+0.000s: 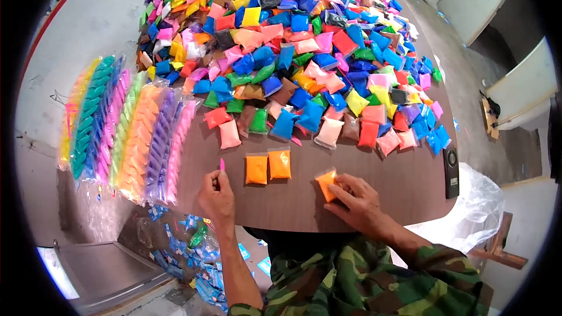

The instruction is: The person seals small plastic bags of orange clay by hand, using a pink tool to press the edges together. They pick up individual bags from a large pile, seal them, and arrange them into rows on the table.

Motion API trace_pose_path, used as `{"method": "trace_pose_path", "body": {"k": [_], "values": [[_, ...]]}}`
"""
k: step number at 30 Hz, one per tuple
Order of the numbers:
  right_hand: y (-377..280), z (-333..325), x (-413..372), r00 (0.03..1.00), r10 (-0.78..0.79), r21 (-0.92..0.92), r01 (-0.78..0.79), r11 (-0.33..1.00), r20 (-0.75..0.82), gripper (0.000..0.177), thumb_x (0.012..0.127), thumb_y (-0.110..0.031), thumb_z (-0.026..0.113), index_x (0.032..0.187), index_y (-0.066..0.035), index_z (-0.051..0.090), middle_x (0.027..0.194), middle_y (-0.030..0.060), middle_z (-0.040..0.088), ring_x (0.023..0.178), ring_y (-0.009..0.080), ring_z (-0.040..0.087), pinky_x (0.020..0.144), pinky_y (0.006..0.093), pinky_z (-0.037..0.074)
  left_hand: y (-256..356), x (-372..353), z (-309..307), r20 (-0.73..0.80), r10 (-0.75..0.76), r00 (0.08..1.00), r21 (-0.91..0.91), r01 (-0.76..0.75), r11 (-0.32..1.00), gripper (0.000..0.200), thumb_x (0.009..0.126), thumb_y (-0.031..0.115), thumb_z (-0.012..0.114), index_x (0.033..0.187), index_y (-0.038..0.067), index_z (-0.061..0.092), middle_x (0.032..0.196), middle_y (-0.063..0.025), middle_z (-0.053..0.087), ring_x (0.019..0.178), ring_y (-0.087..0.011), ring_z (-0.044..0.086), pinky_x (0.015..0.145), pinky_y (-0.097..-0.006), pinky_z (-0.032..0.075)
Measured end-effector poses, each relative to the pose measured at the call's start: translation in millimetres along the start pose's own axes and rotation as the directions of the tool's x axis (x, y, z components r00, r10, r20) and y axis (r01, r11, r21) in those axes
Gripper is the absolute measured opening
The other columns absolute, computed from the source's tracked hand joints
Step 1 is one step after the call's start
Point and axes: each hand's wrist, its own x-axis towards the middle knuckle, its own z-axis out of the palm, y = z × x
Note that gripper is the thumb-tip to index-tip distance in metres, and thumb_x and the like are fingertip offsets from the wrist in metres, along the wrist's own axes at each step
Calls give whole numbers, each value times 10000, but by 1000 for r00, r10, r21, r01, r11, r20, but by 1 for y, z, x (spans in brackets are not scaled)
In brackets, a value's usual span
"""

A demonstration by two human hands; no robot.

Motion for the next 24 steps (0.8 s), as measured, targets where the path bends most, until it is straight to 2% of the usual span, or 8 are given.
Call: {"method": "trace_pose_path", "body": {"k": [6, 9, 12, 15, 18, 21, 24], "values": [[0, 33, 48, 999, 13, 25, -12, 1000, -41, 493, 816, -296, 948, 1216, -76, 760, 1266, 131, 670, 894, 242, 725, 798, 369, 610, 0, 3, 0, -10, -8, 1000, 19, 8, 1000, 122, 1021, 125, 741, 1022, 3, 737, 831, -99, 741, 711, -177, 684, 644, -339, 558], [0, 44, 65, 998, 9, 37, -7, 999, -58, 506, 829, -314, 943, 1235, -79, 753, 1261, 130, 669, 899, 248, 739, 798, 371, 620, 0, 3, -2, 3, -32, 999, 13, 32, 999, 168, 1043, 191, 730, 1026, 27, 760, 900, -89, 760, 781, -176, 698, 696, -334, 576], [0, 51, 75, 997, 13, 47, -9, 999, -77, 513, 826, -321, 944, 1239, -84, 752, 1254, 119, 671, 904, 250, 743, 802, 378, 623, 1, 3, -2, -2, -30, 1000, 11, 30, 999, 165, 1039, 192, 737, 1028, 29, 761, 901, -85, 761, 782, -175, 698, 694, -331, 575], [0, 54, 78, 997, 25, 58, -20, 998, -78, 518, 820, -327, 945, 1237, -88, 751, 1242, 108, 672, 912, 251, 746, 802, 383, 625, 4, 5, 0, -47, 20, 999, -10, -20, 1000, 128, 1010, 120, 746, 997, -7, 734, 787, -77, 721, 678, -135, 656, 621, -325, 541], [2, 54, 78, 999, 33, 74, -30, 997, -38, 506, 863, -329, 919, 1261, -84, 726, 1269, 137, 676, 974, 271, 748, 796, 376, 640, 2, 5, 1, -45, 19, 999, 0, -19, 1000, 131, 1009, 117, 749, 996, -12, 732, 775, -77, 713, 669, -140, 656, 625, -316, 545], [4, 54, 76, 999, 41, 59, -39, 997, -31, 505, 861, -333, 918, 1256, -92, 716, 1264, 139, 683, 1010, 281, 748, 796, 374, 639, 4, 6, 0, -42, -15, 999, 18, 16, 1000, 147, 1007, 149, 757, 999, 3, 746, 784, -84, 729, 675, -160, 681, 640, -330, 560], [3, 56, 77, 998, 32, 44, -30, 999, -45, 508, 832, -329, 930, 1236, -106, 719, 1237, 118, 685, 1018, 289, 746, 804, 383, 628, 13, 5, -3, -4, -147, 989, 105, 147, 984, 199, 1017, 221, 755, 1012, 23, 772, 854, -68, 764, 767, -148, 710, 705, -341, 576]]}}
